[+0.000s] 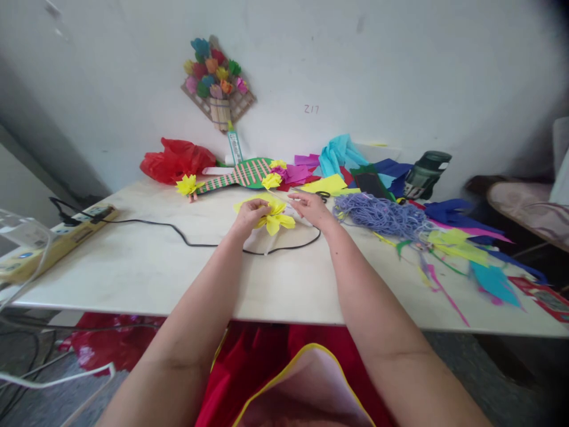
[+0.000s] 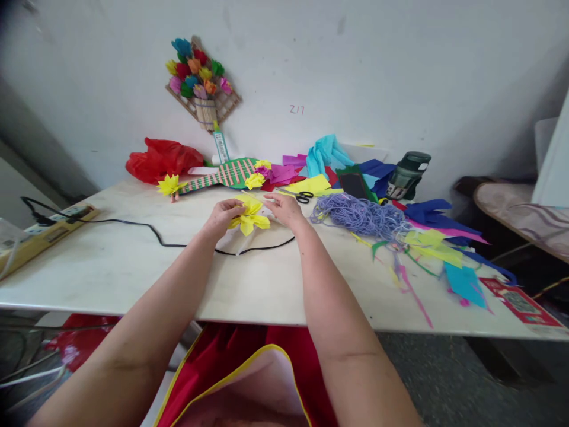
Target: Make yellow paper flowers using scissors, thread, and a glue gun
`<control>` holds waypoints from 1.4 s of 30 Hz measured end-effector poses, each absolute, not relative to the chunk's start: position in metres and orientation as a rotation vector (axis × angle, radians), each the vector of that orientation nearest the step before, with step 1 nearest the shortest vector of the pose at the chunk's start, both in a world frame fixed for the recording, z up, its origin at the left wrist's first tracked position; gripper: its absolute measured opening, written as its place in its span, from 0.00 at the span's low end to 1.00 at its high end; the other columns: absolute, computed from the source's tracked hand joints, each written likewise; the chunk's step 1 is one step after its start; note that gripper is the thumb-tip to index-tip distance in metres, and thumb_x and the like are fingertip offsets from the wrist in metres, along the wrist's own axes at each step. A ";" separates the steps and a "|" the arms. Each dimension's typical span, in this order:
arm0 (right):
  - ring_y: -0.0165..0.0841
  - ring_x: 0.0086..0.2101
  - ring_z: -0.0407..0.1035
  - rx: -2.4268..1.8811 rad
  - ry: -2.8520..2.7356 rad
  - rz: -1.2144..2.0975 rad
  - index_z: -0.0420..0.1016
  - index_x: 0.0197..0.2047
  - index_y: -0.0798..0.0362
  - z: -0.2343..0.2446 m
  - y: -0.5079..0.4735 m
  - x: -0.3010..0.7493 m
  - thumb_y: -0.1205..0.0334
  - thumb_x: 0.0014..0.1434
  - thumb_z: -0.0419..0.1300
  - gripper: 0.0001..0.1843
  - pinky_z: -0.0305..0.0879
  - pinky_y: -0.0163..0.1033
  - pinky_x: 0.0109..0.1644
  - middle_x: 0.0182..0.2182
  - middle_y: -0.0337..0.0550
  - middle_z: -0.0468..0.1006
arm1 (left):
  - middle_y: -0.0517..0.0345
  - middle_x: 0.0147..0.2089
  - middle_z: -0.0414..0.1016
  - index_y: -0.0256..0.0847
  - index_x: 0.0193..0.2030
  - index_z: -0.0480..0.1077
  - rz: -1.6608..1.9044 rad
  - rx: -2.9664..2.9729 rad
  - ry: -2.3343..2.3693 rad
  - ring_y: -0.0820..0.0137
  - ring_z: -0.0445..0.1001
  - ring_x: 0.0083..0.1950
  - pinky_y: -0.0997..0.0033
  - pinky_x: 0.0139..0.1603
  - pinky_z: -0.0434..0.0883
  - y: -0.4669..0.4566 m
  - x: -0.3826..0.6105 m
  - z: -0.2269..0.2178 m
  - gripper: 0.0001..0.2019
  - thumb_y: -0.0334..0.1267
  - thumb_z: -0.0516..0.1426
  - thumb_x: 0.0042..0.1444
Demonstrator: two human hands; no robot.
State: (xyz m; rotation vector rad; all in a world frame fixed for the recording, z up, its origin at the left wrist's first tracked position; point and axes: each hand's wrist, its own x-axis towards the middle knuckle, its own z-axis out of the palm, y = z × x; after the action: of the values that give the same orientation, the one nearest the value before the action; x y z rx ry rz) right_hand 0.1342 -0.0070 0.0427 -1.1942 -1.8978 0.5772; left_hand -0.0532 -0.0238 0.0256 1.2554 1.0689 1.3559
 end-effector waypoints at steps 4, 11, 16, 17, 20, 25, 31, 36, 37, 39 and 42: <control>0.29 0.26 0.66 -1.212 -1.974 0.431 0.74 0.48 0.52 0.049 -0.013 0.131 0.57 0.56 0.54 0.18 0.62 0.35 0.34 0.20 0.38 0.73 | 0.63 0.22 0.69 0.36 0.26 0.68 1.302 1.309 1.053 0.77 0.65 0.22 0.76 0.24 0.60 -0.025 -0.053 0.026 0.13 0.40 0.63 0.33; 0.30 0.31 0.69 -1.224 -2.077 0.315 0.74 0.48 0.49 0.056 -0.020 0.129 0.57 0.57 0.53 0.17 0.61 0.35 0.39 0.27 0.39 0.78 | 0.63 0.21 0.68 0.37 0.27 0.68 1.253 1.364 1.054 0.77 0.64 0.22 0.76 0.23 0.59 -0.028 -0.052 0.027 0.13 0.41 0.62 0.34; 0.29 0.32 0.69 -1.181 -2.099 0.307 0.74 0.49 0.49 0.054 -0.017 0.131 0.57 0.58 0.52 0.17 0.61 0.34 0.39 0.30 0.39 0.78 | 0.62 0.22 0.69 0.36 0.29 0.69 1.240 1.361 1.049 0.76 0.65 0.22 0.76 0.23 0.59 -0.029 -0.053 0.027 0.14 0.41 0.63 0.35; 0.29 0.32 0.69 -1.190 -2.110 0.307 0.74 0.49 0.49 0.054 -0.017 0.131 0.56 0.58 0.53 0.18 0.61 0.34 0.39 0.31 0.40 0.79 | 0.63 0.22 0.69 0.36 0.29 0.69 1.240 1.360 1.043 0.76 0.65 0.22 0.76 0.23 0.59 -0.029 -0.053 0.027 0.13 0.41 0.62 0.35; 0.30 0.33 0.69 -1.215 -2.149 0.315 0.74 0.49 0.48 0.052 -0.015 0.132 0.55 0.57 0.54 0.18 0.62 0.35 0.40 0.34 0.40 0.79 | 0.62 0.21 0.69 0.36 0.28 0.70 1.228 1.368 1.031 0.76 0.65 0.22 0.76 0.23 0.59 -0.030 -0.052 0.027 0.12 0.40 0.62 0.36; 0.30 0.37 0.70 -1.178 -2.203 0.366 0.73 0.49 0.44 0.047 -0.011 0.133 0.55 0.57 0.54 0.18 0.63 0.36 0.44 0.40 0.39 0.78 | 0.61 0.22 0.70 0.36 0.29 0.71 1.222 1.376 1.033 0.76 0.65 0.22 0.76 0.23 0.60 -0.030 -0.053 0.026 0.12 0.39 0.61 0.36; 0.31 0.41 0.70 -1.054 -2.214 0.416 0.75 0.47 0.43 0.039 -0.004 0.135 0.56 0.56 0.54 0.16 0.63 0.35 0.44 0.43 0.39 0.78 | 0.62 0.22 0.70 0.37 0.28 0.70 1.231 1.390 1.016 0.76 0.65 0.21 0.75 0.24 0.61 -0.030 -0.053 0.026 0.10 0.38 0.61 0.37; 0.25 0.23 0.68 -1.091 -2.205 0.484 0.76 0.46 0.46 0.040 -0.008 0.135 0.56 0.56 0.53 0.16 0.62 0.32 0.33 0.26 0.36 0.78 | 0.62 0.22 0.70 0.37 0.28 0.70 1.204 1.386 1.029 0.76 0.64 0.21 0.76 0.23 0.60 -0.031 -0.053 0.027 0.09 0.36 0.60 0.37; 0.24 0.21 0.66 -1.104 -2.204 0.496 0.76 0.46 0.47 0.041 -0.009 0.135 0.56 0.56 0.53 0.17 0.61 0.32 0.32 0.23 0.35 0.77 | 0.62 0.21 0.70 0.36 0.29 0.71 1.202 1.386 1.029 0.76 0.64 0.21 0.76 0.23 0.60 -0.031 -0.053 0.027 0.09 0.36 0.60 0.37; 0.23 0.19 0.64 -1.118 -2.195 0.502 0.76 0.46 0.48 0.043 -0.011 0.134 0.57 0.56 0.54 0.16 0.60 0.31 0.30 0.21 0.35 0.76 | 0.62 0.21 0.70 0.36 0.29 0.71 1.196 1.382 1.033 0.76 0.64 0.21 0.76 0.23 0.60 -0.030 -0.053 0.026 0.09 0.36 0.59 0.37; 0.24 0.22 0.67 -1.119 -2.177 0.482 0.77 0.44 0.46 0.046 -0.014 0.133 0.58 0.55 0.56 0.15 0.61 0.31 0.32 0.24 0.35 0.78 | 0.61 0.22 0.70 0.36 0.28 0.72 1.186 1.367 1.015 0.75 0.65 0.22 0.76 0.24 0.61 -0.028 -0.054 0.025 0.09 0.36 0.59 0.37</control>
State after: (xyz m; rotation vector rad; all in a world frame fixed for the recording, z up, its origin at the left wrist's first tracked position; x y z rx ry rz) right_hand 0.1329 -0.0137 0.0456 -1.1185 -2.1767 0.4823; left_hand -0.0544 -0.0283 0.0251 1.3668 1.0151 1.1856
